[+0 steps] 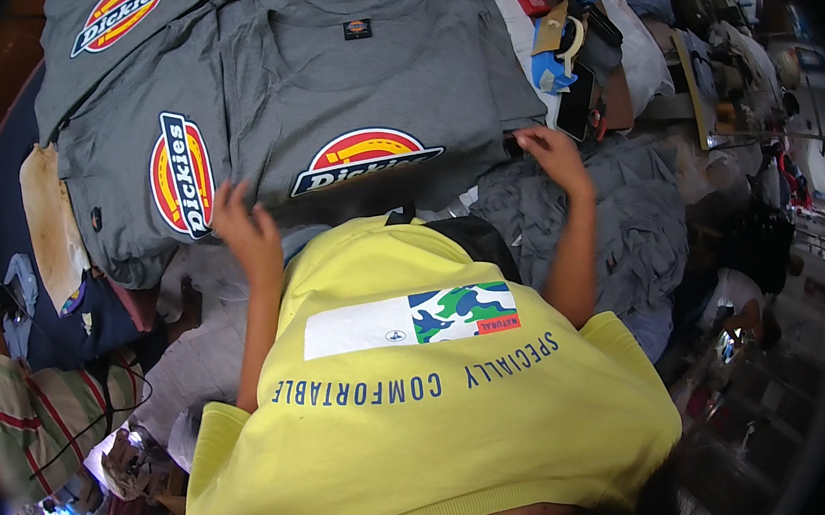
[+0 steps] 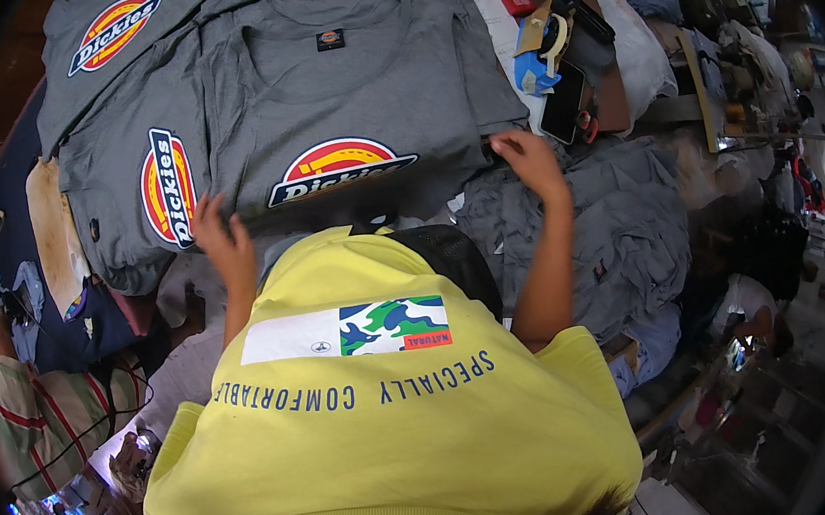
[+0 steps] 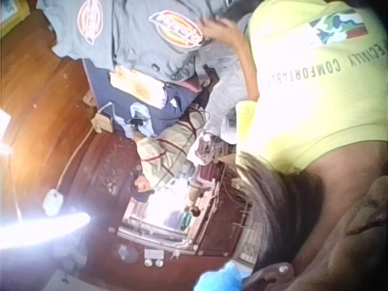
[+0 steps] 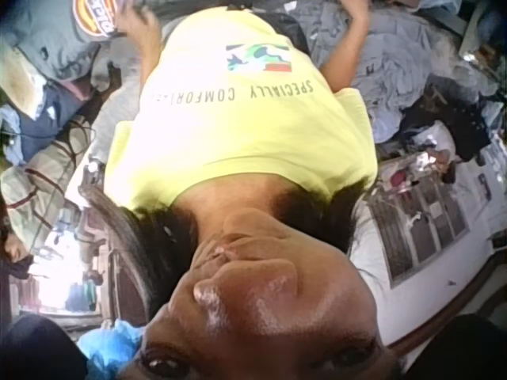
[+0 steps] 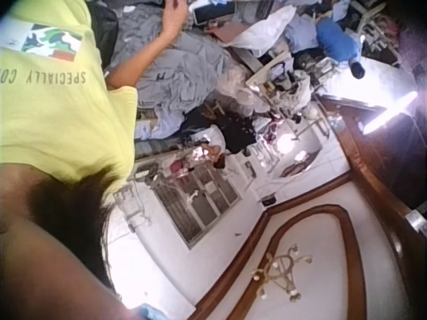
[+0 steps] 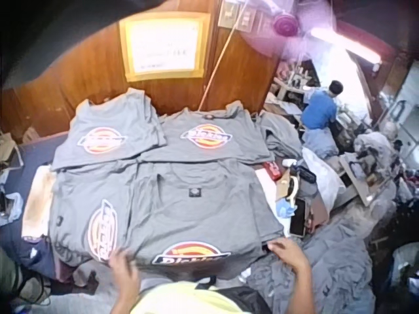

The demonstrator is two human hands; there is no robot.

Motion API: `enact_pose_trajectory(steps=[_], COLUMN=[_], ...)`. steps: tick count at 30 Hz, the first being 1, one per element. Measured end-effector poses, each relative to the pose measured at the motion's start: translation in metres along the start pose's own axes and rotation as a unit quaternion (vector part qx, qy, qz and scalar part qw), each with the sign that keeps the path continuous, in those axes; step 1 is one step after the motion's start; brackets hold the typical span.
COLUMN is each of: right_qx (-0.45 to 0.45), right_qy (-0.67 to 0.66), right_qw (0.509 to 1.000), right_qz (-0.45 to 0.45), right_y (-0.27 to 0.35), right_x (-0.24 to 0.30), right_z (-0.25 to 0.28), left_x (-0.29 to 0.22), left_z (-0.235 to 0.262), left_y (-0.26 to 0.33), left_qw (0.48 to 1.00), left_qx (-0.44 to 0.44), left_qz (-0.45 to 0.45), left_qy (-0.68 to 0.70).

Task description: The person trims loose threads from gray t-shirts using shears and folds them into a stack.

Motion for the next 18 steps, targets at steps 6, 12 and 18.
enact_pose_trajectory(steps=[6,12,18], right_qx=[-0.166,-0.220,-0.318], right_qy=[0.253,0.347,0.413], right_qw=[0.919,0.885,0.827], right_qz=[0.251,0.220,0.213], right_y=[-0.044,-0.094,-0.141], right_x=[0.092,0.079,0.085], right_z=[-0.070,-0.092,-0.070], left_x=[-0.010,0.018,0.041], left_z=[-0.073,-0.105,-0.129], left_y=[-0.059,-0.121,-0.182], left_qw=[0.971,0.935,0.946], left_qx=[0.174,0.204,0.141], left_qz=[-0.149,-0.216,-0.228], left_qy=[-0.072,-0.196,-0.182])
Point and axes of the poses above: each hand's wrist, its own y-axis away from the middle knuckle, its own z-axis out of the back of the hand, x = y × z, the point moved 4 cm from there along -y, towards the middle knuckle, and after that the axes turned 9 degrees about y, right-handed, at the moved point
